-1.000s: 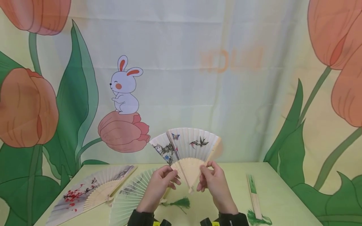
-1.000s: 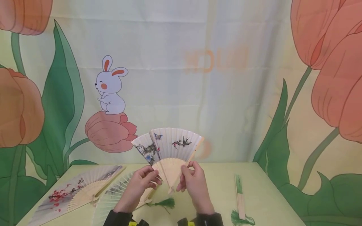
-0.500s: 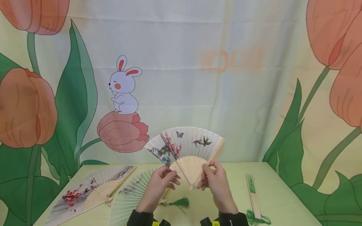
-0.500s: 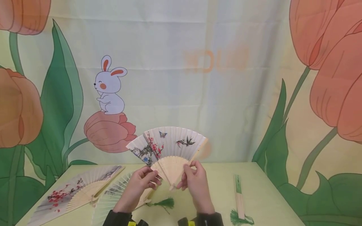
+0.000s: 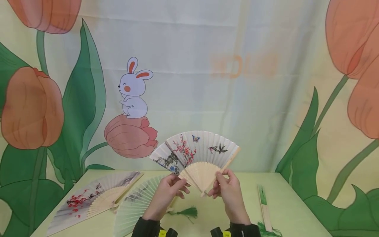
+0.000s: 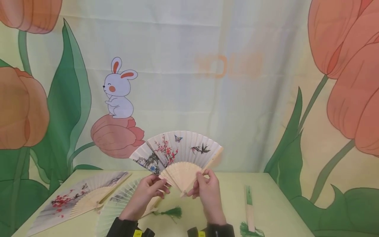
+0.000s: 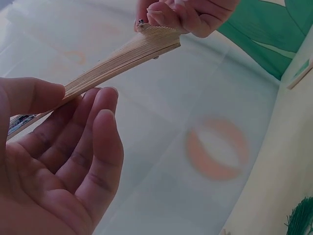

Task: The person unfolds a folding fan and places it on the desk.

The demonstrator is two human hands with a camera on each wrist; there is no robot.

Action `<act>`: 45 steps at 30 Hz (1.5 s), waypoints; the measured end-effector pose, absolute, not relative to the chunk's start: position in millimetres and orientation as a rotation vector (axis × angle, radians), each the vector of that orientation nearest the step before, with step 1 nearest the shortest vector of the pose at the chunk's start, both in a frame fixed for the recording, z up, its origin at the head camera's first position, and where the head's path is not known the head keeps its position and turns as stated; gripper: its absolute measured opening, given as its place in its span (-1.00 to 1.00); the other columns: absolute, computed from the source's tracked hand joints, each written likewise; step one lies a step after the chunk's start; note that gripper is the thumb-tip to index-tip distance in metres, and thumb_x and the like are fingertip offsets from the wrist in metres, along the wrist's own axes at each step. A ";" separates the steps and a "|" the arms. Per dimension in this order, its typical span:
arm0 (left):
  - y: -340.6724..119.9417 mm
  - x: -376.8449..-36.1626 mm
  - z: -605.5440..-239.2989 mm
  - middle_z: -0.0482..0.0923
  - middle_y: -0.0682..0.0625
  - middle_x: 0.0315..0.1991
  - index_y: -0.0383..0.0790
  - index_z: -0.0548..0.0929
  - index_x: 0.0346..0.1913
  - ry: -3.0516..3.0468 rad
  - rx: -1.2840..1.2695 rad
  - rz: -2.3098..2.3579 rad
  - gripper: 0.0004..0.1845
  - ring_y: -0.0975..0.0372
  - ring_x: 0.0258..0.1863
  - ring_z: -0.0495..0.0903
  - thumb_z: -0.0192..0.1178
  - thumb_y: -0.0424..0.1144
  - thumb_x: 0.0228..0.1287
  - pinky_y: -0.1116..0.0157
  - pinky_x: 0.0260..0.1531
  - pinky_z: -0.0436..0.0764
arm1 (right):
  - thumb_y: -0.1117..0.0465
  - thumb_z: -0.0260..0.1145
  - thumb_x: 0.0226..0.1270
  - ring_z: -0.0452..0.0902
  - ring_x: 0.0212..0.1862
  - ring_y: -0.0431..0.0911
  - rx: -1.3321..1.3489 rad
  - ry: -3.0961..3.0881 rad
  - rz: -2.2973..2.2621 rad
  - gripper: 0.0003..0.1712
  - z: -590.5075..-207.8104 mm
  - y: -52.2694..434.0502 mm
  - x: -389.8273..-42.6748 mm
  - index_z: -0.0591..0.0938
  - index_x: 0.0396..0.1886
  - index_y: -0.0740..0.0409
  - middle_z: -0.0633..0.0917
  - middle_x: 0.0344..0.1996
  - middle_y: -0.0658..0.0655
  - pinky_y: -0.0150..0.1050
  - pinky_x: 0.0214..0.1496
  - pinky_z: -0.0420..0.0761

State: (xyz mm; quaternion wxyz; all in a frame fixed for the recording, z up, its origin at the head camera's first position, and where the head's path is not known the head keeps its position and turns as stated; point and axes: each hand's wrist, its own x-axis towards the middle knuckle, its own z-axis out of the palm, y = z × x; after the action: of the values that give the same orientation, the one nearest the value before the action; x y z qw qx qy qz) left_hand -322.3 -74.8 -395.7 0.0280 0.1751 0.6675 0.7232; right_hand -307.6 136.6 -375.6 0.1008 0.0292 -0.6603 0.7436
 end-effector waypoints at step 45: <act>-91.0 -316.1 -382.4 0.64 -0.20 -0.46 -0.39 0.65 -0.13 2.067 0.432 2.438 -0.67 0.00 -0.48 0.58 0.29 -0.13 0.31 0.14 -0.25 0.59 | 0.16 -0.01 0.60 0.64 -0.58 -0.07 -0.048 -1.823 2.217 -0.82 -372.5 154.6 -309.2 0.26 -0.13 0.19 0.49 -0.52 0.08 -0.31 -0.53 0.56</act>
State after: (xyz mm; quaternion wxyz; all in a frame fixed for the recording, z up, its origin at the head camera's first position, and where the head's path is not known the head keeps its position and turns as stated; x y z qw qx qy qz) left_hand -316.1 -91.0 -382.4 -0.0419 0.1338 0.6402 0.7553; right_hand -309.2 154.6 -372.5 0.1351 -0.0166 -0.6294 0.7651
